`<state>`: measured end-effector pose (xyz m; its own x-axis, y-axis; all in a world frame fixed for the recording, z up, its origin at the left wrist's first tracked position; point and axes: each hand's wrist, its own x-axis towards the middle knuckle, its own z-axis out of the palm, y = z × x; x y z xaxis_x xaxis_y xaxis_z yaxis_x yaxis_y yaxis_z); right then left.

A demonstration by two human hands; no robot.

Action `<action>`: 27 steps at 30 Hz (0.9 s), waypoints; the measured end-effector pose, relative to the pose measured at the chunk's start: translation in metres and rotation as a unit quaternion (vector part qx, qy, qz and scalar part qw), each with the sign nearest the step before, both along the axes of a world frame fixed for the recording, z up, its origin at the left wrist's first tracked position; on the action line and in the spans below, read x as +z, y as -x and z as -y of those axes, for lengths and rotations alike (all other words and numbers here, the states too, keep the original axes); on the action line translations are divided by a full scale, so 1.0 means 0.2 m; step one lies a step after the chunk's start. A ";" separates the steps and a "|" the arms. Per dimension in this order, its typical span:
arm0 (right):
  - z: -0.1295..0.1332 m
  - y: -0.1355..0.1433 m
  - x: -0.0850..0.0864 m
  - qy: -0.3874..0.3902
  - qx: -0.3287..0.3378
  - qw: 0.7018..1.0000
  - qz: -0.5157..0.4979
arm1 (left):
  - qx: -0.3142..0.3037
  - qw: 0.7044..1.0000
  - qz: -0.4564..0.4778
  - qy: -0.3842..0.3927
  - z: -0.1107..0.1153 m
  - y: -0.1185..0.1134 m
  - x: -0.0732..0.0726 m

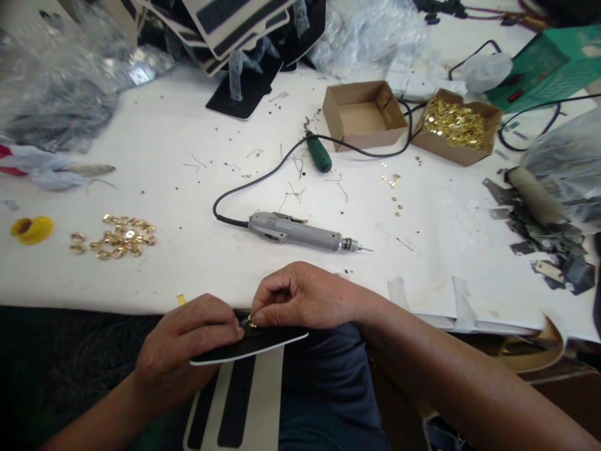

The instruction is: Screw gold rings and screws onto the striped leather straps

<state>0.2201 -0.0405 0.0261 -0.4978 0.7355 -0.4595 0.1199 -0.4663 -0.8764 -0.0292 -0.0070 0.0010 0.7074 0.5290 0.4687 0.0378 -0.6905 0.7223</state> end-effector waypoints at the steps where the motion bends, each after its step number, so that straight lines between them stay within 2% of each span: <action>1: 0.00 0.00 0.00 0.004 -0.002 1.000 -0.004 | 0.000 1.000 0.002 0.000 0.00 0.00 0.00; 7: 0.01 0.00 0.01 0.000 -0.001 1.000 0.001 | -0.005 1.000 0.002 -0.005 0.01 0.01 0.01; 14: 0.02 -0.02 0.01 -0.066 0.030 0.996 0.048 | -0.015 1.000 0.007 0.000 0.02 0.00 0.00; 20: 0.03 0.00 0.02 -0.098 0.019 0.994 0.054 | 0.002 1.000 0.002 -0.011 0.05 0.01 -0.02; 27: 0.05 0.02 0.05 -0.141 0.020 0.983 0.112 | 0.012 1.000 -0.004 0.012 0.05 0.01 -0.02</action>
<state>0.2158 -0.0507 0.0363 -0.4383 0.8314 -0.3414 0.3387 -0.1991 -0.9196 -0.0313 -0.0167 -0.0028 0.6976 0.5576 0.4499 0.0603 -0.6714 0.7386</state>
